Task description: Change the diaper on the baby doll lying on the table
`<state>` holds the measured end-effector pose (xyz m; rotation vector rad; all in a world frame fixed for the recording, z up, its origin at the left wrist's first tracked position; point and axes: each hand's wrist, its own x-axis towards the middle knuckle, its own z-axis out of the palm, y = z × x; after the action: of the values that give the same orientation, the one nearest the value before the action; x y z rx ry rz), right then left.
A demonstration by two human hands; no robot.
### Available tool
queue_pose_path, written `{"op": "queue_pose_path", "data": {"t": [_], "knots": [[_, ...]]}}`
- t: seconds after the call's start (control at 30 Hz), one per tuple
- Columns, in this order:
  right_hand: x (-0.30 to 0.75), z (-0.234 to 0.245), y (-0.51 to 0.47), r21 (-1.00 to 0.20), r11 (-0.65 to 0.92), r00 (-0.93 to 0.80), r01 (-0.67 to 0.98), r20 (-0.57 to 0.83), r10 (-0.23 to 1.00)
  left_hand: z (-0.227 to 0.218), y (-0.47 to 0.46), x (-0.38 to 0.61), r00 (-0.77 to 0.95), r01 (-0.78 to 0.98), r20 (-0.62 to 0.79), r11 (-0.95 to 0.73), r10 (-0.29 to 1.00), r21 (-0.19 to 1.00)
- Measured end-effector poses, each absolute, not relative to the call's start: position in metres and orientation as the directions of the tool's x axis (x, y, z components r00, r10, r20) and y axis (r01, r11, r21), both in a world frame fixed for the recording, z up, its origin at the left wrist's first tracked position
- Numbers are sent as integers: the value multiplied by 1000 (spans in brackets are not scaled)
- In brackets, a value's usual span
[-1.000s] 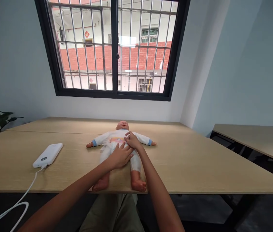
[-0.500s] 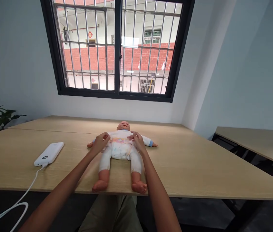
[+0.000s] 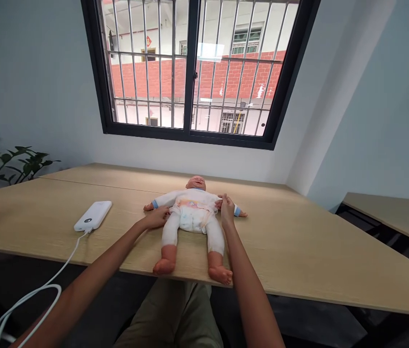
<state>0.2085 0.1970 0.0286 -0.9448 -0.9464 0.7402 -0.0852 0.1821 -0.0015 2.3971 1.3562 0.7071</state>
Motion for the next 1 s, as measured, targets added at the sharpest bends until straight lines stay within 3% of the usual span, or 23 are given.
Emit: {"op": "queue_pose_path", "data": {"t": [0.23,0.47,0.57,0.67,0.73,0.83,0.93,1.0], "knots": [[210,25,197,-930,363,430,-64,302,851,4,180,-97,228,653,368,-422,901,629],[210,27,196,-940,339,416,-38,293,861,7,184,-105,64,569,356,-327,932,755],[209,29,192,-937,350,416,-19,311,854,11,183,-106,30,351,267,-261,963,899],[201,37,184,-903,429,391,32,406,826,17,180,-107,64,17,98,-100,993,995],[190,45,176,-857,508,293,85,508,810,21,178,-106,108,-102,15,-3,994,995],[164,59,167,-771,587,-20,248,601,799,24,177,-104,143,-188,-18,45,990,981],[135,72,169,-587,683,-335,434,599,727,25,174,-100,109,-146,119,-103,987,984],[116,79,178,-478,725,-461,496,562,687,27,172,-97,56,81,282,-286,958,955]]}}
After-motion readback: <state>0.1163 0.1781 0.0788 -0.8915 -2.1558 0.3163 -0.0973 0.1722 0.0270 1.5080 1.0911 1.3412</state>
